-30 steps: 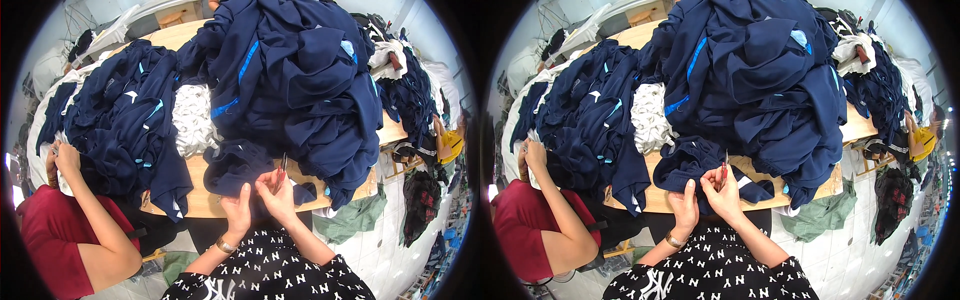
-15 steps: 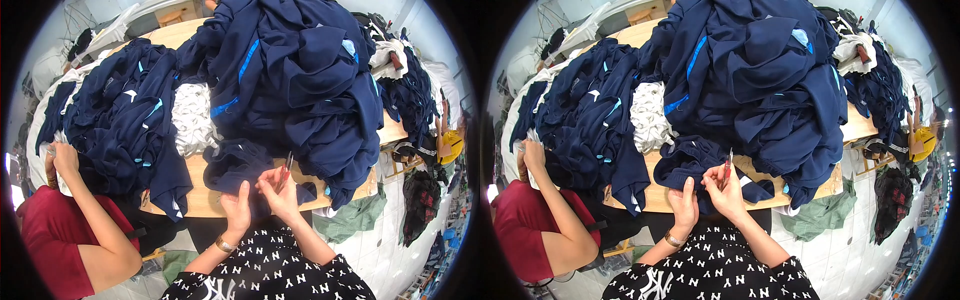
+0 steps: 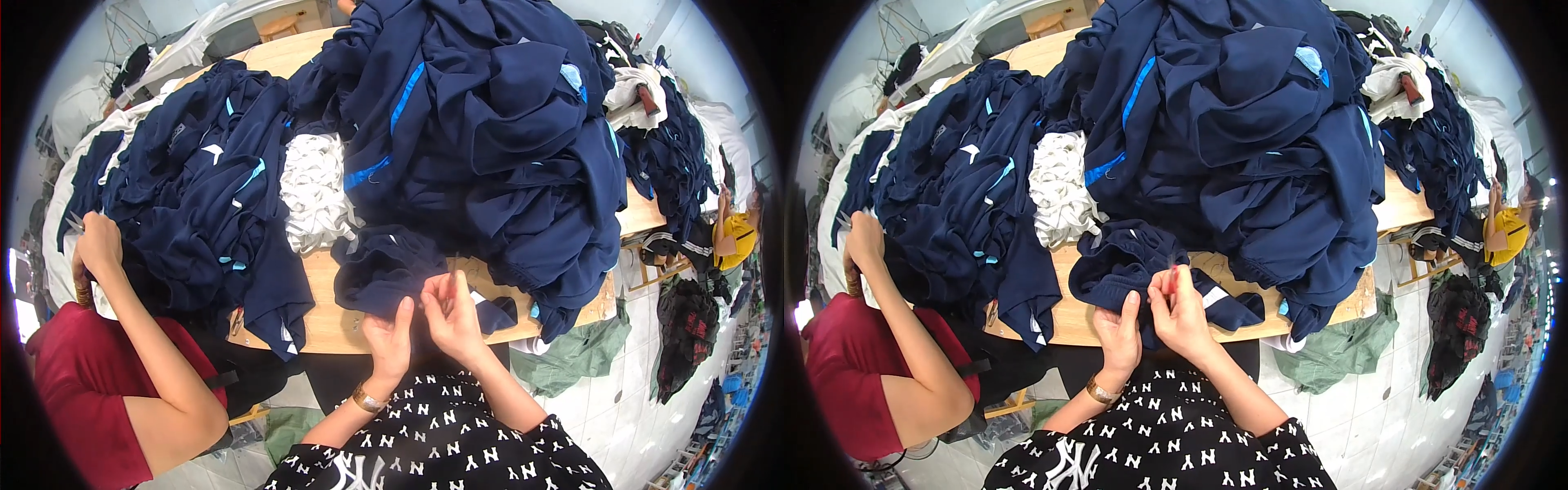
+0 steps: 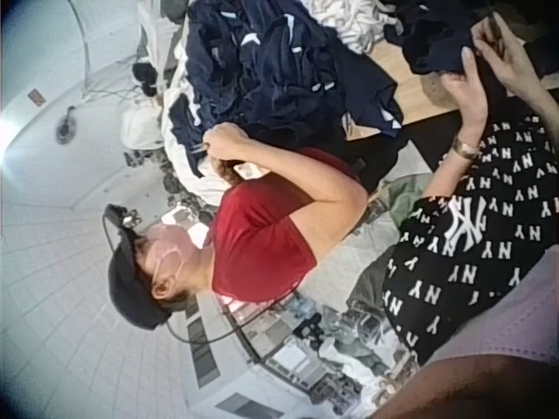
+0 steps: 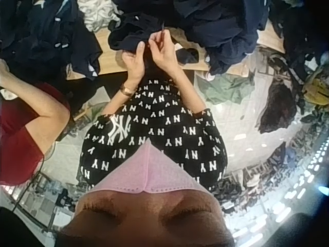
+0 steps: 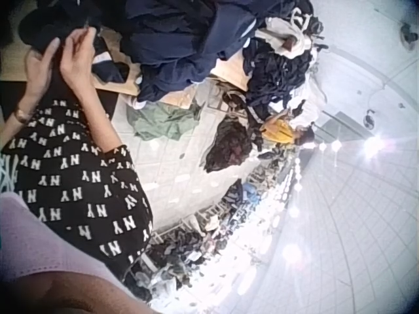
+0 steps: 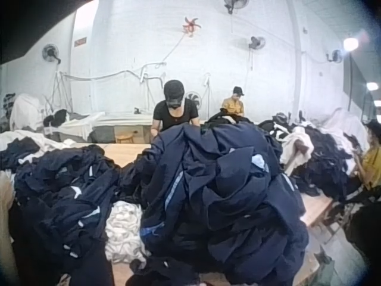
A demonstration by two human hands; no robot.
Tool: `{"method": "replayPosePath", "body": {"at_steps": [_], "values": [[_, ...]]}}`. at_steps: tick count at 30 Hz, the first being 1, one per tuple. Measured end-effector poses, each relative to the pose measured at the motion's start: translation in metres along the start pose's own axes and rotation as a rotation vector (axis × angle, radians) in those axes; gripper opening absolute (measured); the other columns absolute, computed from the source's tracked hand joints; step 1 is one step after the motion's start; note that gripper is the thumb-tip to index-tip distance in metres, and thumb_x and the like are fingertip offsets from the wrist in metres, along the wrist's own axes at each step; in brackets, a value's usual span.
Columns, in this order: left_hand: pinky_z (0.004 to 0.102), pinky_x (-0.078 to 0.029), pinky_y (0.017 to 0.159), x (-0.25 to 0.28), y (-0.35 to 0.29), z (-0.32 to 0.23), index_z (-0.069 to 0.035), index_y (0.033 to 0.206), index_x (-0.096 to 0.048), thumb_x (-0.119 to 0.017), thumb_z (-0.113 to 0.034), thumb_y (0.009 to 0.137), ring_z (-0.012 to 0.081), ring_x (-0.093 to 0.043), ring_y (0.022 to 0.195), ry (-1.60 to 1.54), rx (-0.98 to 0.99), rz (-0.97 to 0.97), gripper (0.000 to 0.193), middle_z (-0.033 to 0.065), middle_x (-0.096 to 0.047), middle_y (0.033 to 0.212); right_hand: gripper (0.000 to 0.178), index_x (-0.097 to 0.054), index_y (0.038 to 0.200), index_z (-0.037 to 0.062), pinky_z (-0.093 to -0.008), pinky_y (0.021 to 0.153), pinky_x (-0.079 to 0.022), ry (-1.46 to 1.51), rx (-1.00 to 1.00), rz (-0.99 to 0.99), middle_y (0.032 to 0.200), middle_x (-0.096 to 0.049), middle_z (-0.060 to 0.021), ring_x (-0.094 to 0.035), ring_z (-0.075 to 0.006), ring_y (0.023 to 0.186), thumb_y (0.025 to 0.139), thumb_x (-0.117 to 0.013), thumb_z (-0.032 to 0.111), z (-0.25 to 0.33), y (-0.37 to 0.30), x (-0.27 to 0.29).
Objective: Trimming loose threads and inspecting blue athletic garments at a textile manufacturing facility.
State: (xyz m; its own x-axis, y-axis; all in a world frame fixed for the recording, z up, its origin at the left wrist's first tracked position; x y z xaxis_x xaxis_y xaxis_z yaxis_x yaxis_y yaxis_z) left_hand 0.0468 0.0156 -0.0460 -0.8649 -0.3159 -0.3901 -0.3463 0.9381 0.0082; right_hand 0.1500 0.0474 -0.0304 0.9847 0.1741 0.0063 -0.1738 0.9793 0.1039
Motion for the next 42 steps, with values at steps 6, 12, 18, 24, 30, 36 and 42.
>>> {"method": "replayPosePath", "body": {"at_steps": [6, 12, 18, 24, 30, 36, 42], "values": [[0.0237, -0.043, 0.081, -0.001, 0.002, -0.001, -0.002, 0.095, -0.053, -0.052, 0.001, 0.089, 0.0097, -0.052, 0.086, -0.204, 0.105, -0.072, 0.006, 0.0042, -0.056, 0.096, 0.022, -0.033, 0.086, 0.0053, -0.0211, 0.062, -0.044, 0.354, -0.089, -0.058, 0.083, -0.049, -0.0060, -0.051, -0.0097, 0.070, 0.086, -0.052, -0.005, 0.004, 0.001, -0.003], [0.0231, -0.043, 0.080, 0.004, 0.001, 0.002, -0.003, 0.093, -0.053, -0.053, -0.001, 0.089, 0.0087, -0.052, 0.085, -0.037, 0.021, -0.024, 0.005, 0.0022, -0.055, 0.094, 0.027, -0.033, 0.086, 0.0050, -0.0189, 0.060, -0.042, -0.323, 0.047, 0.024, 0.088, -0.048, -0.0066, -0.049, -0.0089, 0.074, 0.082, -0.056, -0.009, 0.020, 0.001, -0.007], [0.0290, -0.047, 0.082, 0.003, 0.008, -0.006, -0.007, 0.096, -0.056, -0.054, -0.009, 0.090, 0.0125, -0.057, 0.088, -0.440, 0.319, -0.139, 0.007, 0.0020, -0.059, 0.095, 0.024, -0.033, 0.086, 0.0060, -0.0204, 0.061, -0.042, 0.304, -0.094, -0.085, 0.082, -0.049, -0.0047, -0.049, -0.0089, 0.070, 0.086, -0.056, 0.000, 0.011, -0.002, 0.001], [0.0323, -0.048, 0.085, 0.008, 0.010, -0.003, -0.007, 0.098, -0.058, -0.053, -0.012, 0.090, 0.0145, -0.059, 0.092, -0.465, 0.376, -0.193, 0.010, 0.0021, -0.061, 0.098, 0.030, -0.041, 0.083, 0.0040, -0.0323, 0.051, -0.040, -0.330, -0.043, 0.076, 0.063, -0.051, -0.0081, -0.054, -0.0217, 0.056, 0.090, -0.054, 0.030, 0.002, -0.013, 0.021], [0.0290, -0.046, 0.087, 0.009, 0.008, -0.002, -0.004, 0.103, -0.056, -0.052, -0.007, 0.091, 0.0144, -0.056, 0.098, -0.486, 0.324, -0.182, 0.013, 0.0042, -0.057, 0.105, 0.032, -0.049, 0.070, 0.0070, -0.0322, 0.040, -0.038, -0.768, 0.240, 0.025, 0.060, -0.054, -0.0071, -0.053, -0.0248, 0.046, 0.079, -0.067, 0.032, 0.009, -0.015, 0.017], [0.0276, -0.046, 0.085, 0.005, 0.007, -0.005, -0.003, 0.103, -0.056, -0.054, -0.006, 0.090, 0.0125, -0.055, 0.095, -0.439, 0.256, -0.177, 0.013, 0.0032, -0.057, 0.103, 0.032, -0.049, 0.070, 0.0079, -0.0326, 0.040, -0.039, -0.847, 0.352, 0.047, 0.060, -0.052, -0.0055, -0.053, -0.0247, 0.044, 0.078, -0.068, 0.033, 0.010, -0.013, 0.014], [0.0250, -0.046, 0.079, 0.001, 0.004, -0.006, -0.006, 0.094, -0.056, -0.054, -0.008, 0.090, 0.0094, -0.055, 0.086, -0.347, 0.217, -0.176, 0.005, 0.0008, -0.057, 0.094, 0.030, -0.051, 0.070, 0.0060, -0.0327, 0.044, -0.040, -0.858, 0.303, 0.061, 0.060, -0.053, -0.0082, -0.054, -0.0257, 0.048, 0.075, -0.070, 0.028, 0.013, -0.011, 0.013]]}}
Point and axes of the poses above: each hand's wrist, its own y-axis towards the middle knuckle, its own x-axis out of the back of the hand, z = x × y, the point moved 2 cm from there along y, towards the middle knuckle
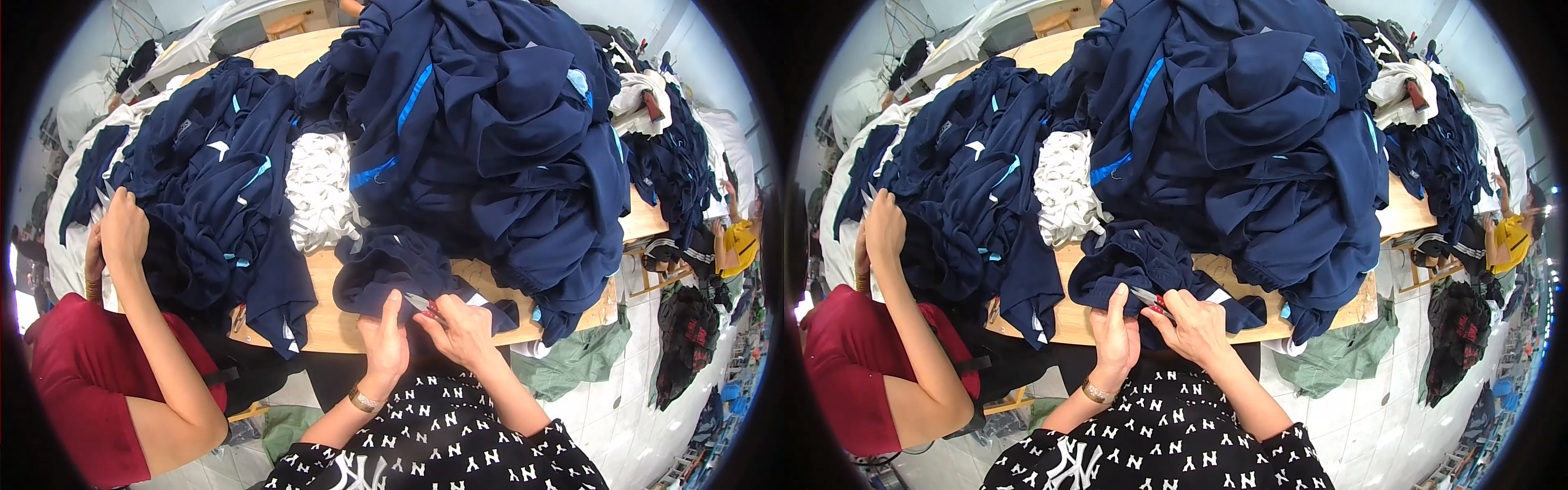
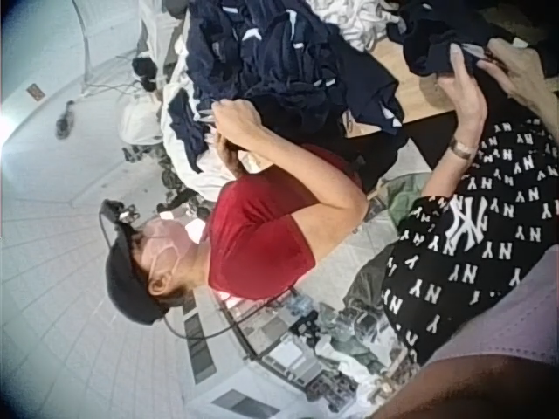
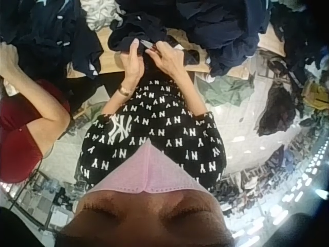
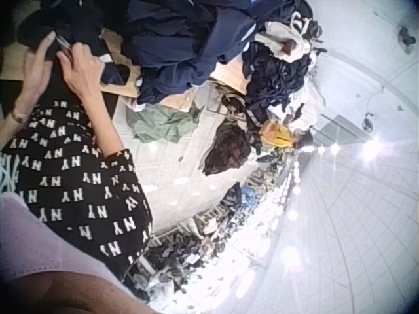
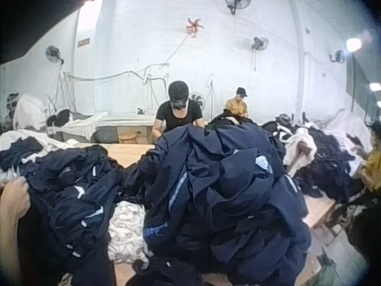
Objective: Trimming loose threads and inspecting blue athletic garments at a textile manufacturing facility.
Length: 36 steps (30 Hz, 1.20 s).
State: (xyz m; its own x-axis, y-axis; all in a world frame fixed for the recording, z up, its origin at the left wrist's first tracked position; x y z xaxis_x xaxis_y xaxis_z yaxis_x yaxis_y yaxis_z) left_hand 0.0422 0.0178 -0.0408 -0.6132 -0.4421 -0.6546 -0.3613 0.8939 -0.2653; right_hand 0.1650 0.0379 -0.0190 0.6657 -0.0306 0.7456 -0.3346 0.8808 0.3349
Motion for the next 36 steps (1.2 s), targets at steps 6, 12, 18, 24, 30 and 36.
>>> {"method": "replayPosePath", "body": {"at_steps": [6, 12, 18, 24, 30, 36], "values": [[0.0265, -0.048, 0.079, 0.005, 0.003, 0.001, -0.006, 0.096, -0.056, -0.053, -0.011, 0.091, 0.0115, -0.057, 0.086, 0.078, -0.052, -0.018, 0.007, 0.0031, -0.058, 0.096, 0.032, -0.048, 0.071, 0.0069, -0.0328, 0.040, -0.039, 0.008, 0.040, -0.057, 0.058, -0.052, -0.0060, -0.052, -0.0257, 0.043, 0.080, -0.067, 0.031, -0.002, 0.003, 0.000], [0.0343, -0.053, 0.080, 0.000, 0.006, -0.007, -0.006, 0.104, -0.053, -0.048, -0.020, 0.094, 0.0176, -0.060, 0.093, -0.099, 0.176, 0.022, 0.017, 0.0054, -0.060, 0.101, 0.024, -0.041, 0.085, 0.0033, -0.0218, 0.052, -0.039, 0.688, -0.376, -0.143, 0.069, -0.049, 0.0009, -0.047, -0.0040, 0.061, 0.086, -0.063, 0.013, -0.011, 0.001, -0.006], [0.0315, -0.052, 0.080, -0.001, 0.002, -0.002, -0.004, 0.104, -0.053, -0.046, -0.017, 0.095, 0.0160, -0.060, 0.091, -0.039, 0.066, 0.049, 0.017, 0.0054, -0.059, 0.099, 0.024, -0.041, 0.090, 0.0046, -0.0179, 0.053, -0.042, 0.736, -0.352, -0.115, 0.078, -0.054, -0.0022, -0.052, -0.0049, 0.064, 0.081, -0.063, 0.001, 0.016, 0.016, -0.015], [0.0277, -0.051, 0.078, -0.002, 0.003, -0.004, -0.004, 0.103, -0.054, -0.051, -0.012, 0.093, 0.0149, -0.060, 0.088, -0.017, 0.071, 0.103, 0.013, 0.0051, -0.060, 0.098, 0.015, -0.039, 0.094, 0.0033, -0.0205, 0.056, -0.048, 0.874, -0.483, -0.131, 0.081, -0.051, -0.0039, -0.056, -0.0087, 0.067, 0.088, -0.052, -0.002, 0.001, 0.011, -0.022], [0.0296, -0.052, 0.077, 0.002, 0.006, 0.002, -0.005, 0.103, -0.055, -0.051, -0.013, 0.093, 0.0155, -0.060, 0.091, -0.097, 0.112, 0.019, 0.014, 0.0056, -0.060, 0.102, 0.020, -0.039, 0.094, 0.0024, -0.0197, 0.061, -0.045, 0.772, -0.367, -0.096, 0.081, -0.053, -0.0046, -0.054, -0.0077, 0.072, 0.085, -0.056, -0.002, 0.013, 0.011, -0.017], [0.0285, -0.052, 0.073, -0.003, 0.005, -0.001, -0.005, 0.098, -0.055, -0.050, -0.015, 0.093, 0.0149, -0.060, 0.085, -0.040, 0.095, 0.009, 0.012, 0.0052, -0.060, 0.097, 0.017, -0.039, 0.096, 0.0029, -0.0205, 0.062, -0.045, 0.907, -0.455, -0.115, 0.081, -0.052, -0.0032, -0.054, -0.0082, 0.070, 0.087, -0.054, -0.002, 0.009, 0.013, -0.022]]}}
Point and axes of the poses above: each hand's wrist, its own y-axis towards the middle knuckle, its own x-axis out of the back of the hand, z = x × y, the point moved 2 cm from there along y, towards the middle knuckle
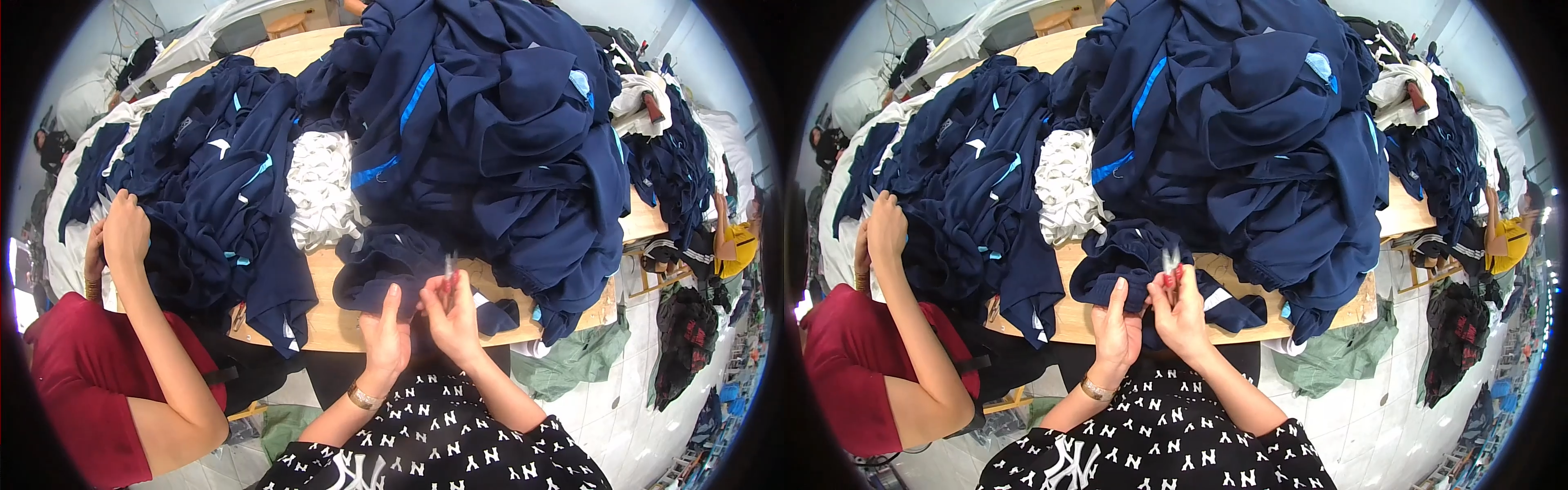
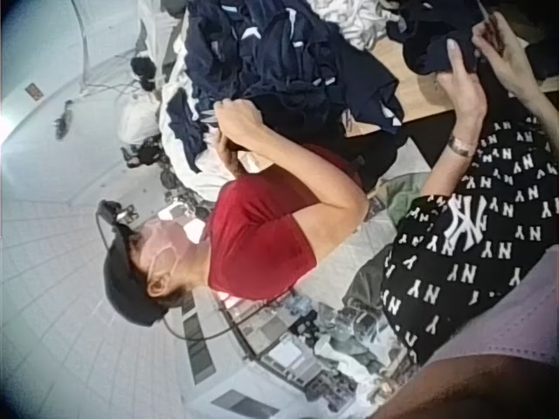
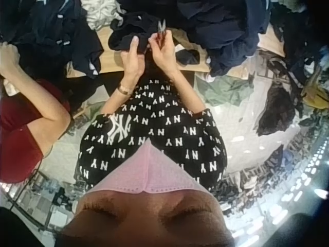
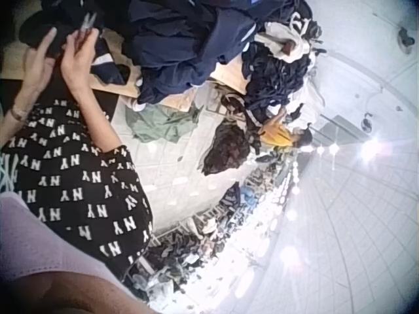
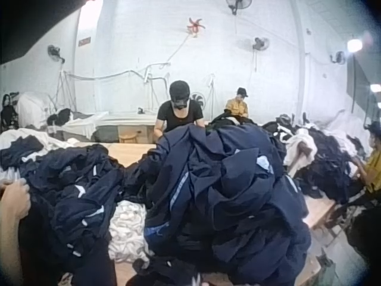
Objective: Trimming loose threads and inspecting blue athletic garments at a textile manufacturing facility.
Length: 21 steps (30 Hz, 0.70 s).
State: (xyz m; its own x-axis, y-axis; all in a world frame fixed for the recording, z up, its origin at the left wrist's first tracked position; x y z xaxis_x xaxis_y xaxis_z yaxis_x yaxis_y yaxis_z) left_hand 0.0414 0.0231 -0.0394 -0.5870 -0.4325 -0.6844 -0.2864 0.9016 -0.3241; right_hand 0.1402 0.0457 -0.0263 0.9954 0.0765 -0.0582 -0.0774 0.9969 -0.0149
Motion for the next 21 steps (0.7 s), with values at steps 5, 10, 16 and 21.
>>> {"method": "replayPosePath", "body": {"at_steps": [5, 10, 16, 21], "values": [[0.0305, -0.053, 0.075, 0.002, 0.001, -0.001, -0.003, 0.101, -0.055, -0.050, -0.017, 0.093, 0.0181, -0.062, 0.085, -0.024, 0.083, 0.015, 0.017, 0.0074, -0.061, 0.099, 0.014, -0.041, 0.097, 0.0046, -0.0196, 0.060, -0.044, 0.045, -0.031, -0.016, 0.081, -0.051, -0.0017, -0.054, -0.0080, 0.069, 0.089, -0.052, 0.002, -0.003, -0.001, 0.012], [0.0298, -0.052, 0.076, 0.003, 0.001, 0.003, -0.003, 0.101, -0.054, -0.049, -0.016, 0.094, 0.0164, -0.061, 0.083, -0.010, 0.049, -0.036, 0.016, 0.0058, -0.060, 0.097, 0.025, -0.039, 0.089, 0.0032, -0.0188, 0.064, -0.044, -0.163, 0.071, 0.005, 0.081, -0.054, -0.0025, -0.052, -0.0054, 0.072, 0.081, -0.063, 0.001, 0.007, -0.002, 0.004], [0.0273, -0.050, 0.077, 0.005, 0.000, 0.010, -0.006, 0.093, -0.052, -0.053, -0.007, 0.091, 0.0107, -0.056, 0.084, 0.211, -0.175, 0.067, 0.002, 0.0025, -0.055, 0.091, 0.014, -0.042, 0.092, 0.0042, -0.0186, 0.057, -0.043, -0.121, 0.061, -0.017, 0.077, -0.050, -0.0008, -0.049, -0.0043, 0.066, 0.087, -0.055, 0.000, -0.001, 0.001, 0.007], [0.0358, -0.052, 0.080, 0.003, 0.000, 0.001, -0.008, 0.104, -0.056, -0.056, -0.014, 0.090, 0.0149, -0.060, 0.090, -0.029, 0.147, -0.045, 0.016, 0.0030, -0.060, 0.101, 0.018, -0.034, 0.084, 0.0079, -0.0199, 0.050, -0.040, 0.164, 0.028, -0.058, 0.074, -0.048, -0.0017, -0.050, -0.0083, 0.061, 0.090, -0.050, 0.001, 0.005, 0.002, 0.020]]}}
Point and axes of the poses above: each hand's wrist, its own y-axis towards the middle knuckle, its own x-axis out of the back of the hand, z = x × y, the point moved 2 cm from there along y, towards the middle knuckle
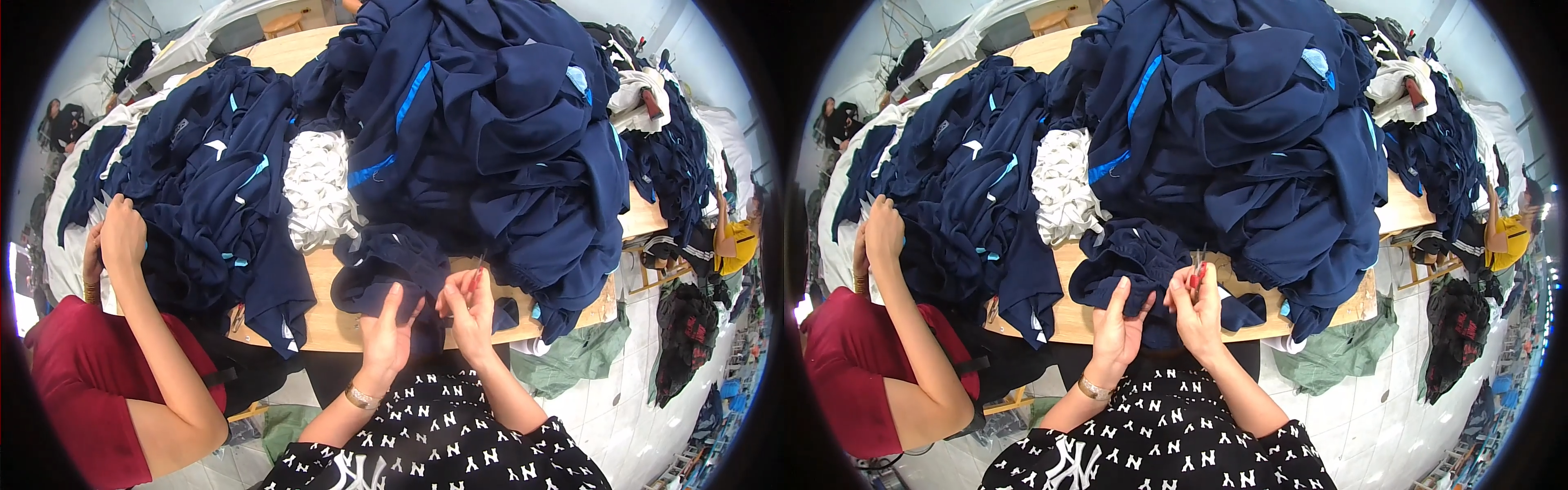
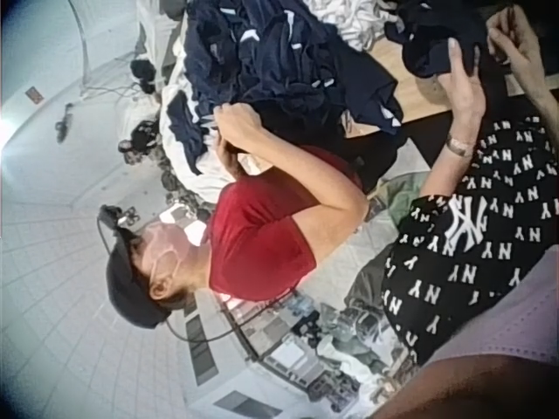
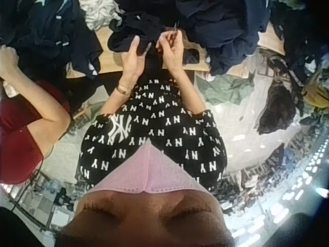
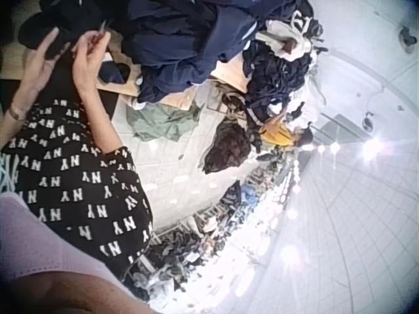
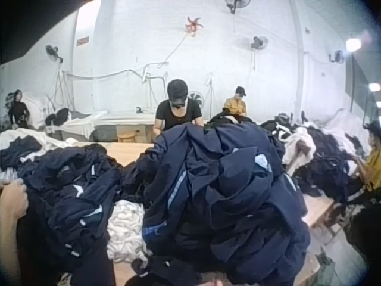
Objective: Trimming loose threads and inspecting blue athletic garments at a textile manufacturing facility.
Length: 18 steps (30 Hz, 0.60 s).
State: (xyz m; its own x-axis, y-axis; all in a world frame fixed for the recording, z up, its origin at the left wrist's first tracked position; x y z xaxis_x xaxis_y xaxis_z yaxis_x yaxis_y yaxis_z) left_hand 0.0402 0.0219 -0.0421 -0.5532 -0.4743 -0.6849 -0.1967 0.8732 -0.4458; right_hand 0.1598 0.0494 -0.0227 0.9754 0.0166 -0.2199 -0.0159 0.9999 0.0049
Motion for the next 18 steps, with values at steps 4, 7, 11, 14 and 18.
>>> {"method": "replayPosePath", "body": {"at_steps": [4, 7, 11, 14, 18], "values": [[0.0352, -0.052, 0.079, 0.002, 0.002, -0.003, -0.008, 0.104, -0.056, -0.056, -0.014, 0.090, 0.0152, -0.061, 0.089, -0.065, 0.084, -0.050, 0.015, 0.0036, -0.060, 0.100, 0.017, -0.036, 0.085, 0.0068, -0.0185, 0.049, -0.038, -0.178, -0.069, 0.076, 0.069, -0.047, -0.0005, -0.048, -0.0057, 0.055, 0.088, -0.052, 0.003, -0.001, -0.006, 0.004], [0.0338, -0.053, 0.078, 0.006, 0.003, 0.001, -0.007, 0.107, -0.054, -0.055, -0.013, 0.090, 0.0157, -0.061, 0.088, -0.079, 0.062, -0.034, 0.017, 0.0044, -0.060, 0.100, 0.024, -0.040, 0.086, 0.0054, -0.0168, 0.052, -0.036, -0.363, 0.087, 0.060, 0.070, -0.048, 0.0018, -0.044, -0.0027, 0.058, 0.082, -0.064, 0.005, 0.001, -0.007, -0.004], [0.0270, -0.050, 0.082, 0.002, -0.001, 0.007, -0.006, 0.112, -0.050, -0.050, -0.010, 0.092, 0.0131, -0.058, 0.093, 0.057, -0.181, 0.025, 0.020, 0.0033, -0.058, 0.104, 0.028, -0.040, 0.092, 0.0024, -0.0205, 0.050, -0.039, -0.508, 0.179, 0.118, 0.069, -0.050, -0.0007, -0.046, -0.0055, 0.058, 0.080, -0.065, 0.003, 0.002, -0.004, -0.018], [0.0258, -0.050, 0.081, 0.000, -0.001, 0.006, -0.007, 0.108, -0.052, -0.050, -0.010, 0.093, 0.0123, -0.057, 0.094, 0.043, -0.154, 0.004, 0.016, 0.0031, -0.058, 0.104, 0.019, -0.041, 0.091, 0.0017, -0.0229, 0.053, -0.040, -0.578, 0.284, 0.109, 0.071, -0.049, -0.0022, -0.047, -0.0079, 0.062, 0.084, -0.059, 0.002, 0.004, -0.003, -0.018], [0.0314, -0.054, 0.075, 0.001, 0.003, 0.000, -0.006, 0.102, -0.054, -0.053, -0.012, 0.091, 0.0152, -0.061, 0.085, -0.024, -0.069, -0.026, 0.013, 0.0050, -0.061, 0.097, 0.023, -0.040, 0.085, 0.0034, -0.0216, 0.049, -0.035, -0.372, 0.102, 0.082, 0.066, -0.046, 0.0007, -0.040, -0.0023, 0.058, 0.085, -0.062, 0.010, 0.004, -0.002, -0.001]]}}
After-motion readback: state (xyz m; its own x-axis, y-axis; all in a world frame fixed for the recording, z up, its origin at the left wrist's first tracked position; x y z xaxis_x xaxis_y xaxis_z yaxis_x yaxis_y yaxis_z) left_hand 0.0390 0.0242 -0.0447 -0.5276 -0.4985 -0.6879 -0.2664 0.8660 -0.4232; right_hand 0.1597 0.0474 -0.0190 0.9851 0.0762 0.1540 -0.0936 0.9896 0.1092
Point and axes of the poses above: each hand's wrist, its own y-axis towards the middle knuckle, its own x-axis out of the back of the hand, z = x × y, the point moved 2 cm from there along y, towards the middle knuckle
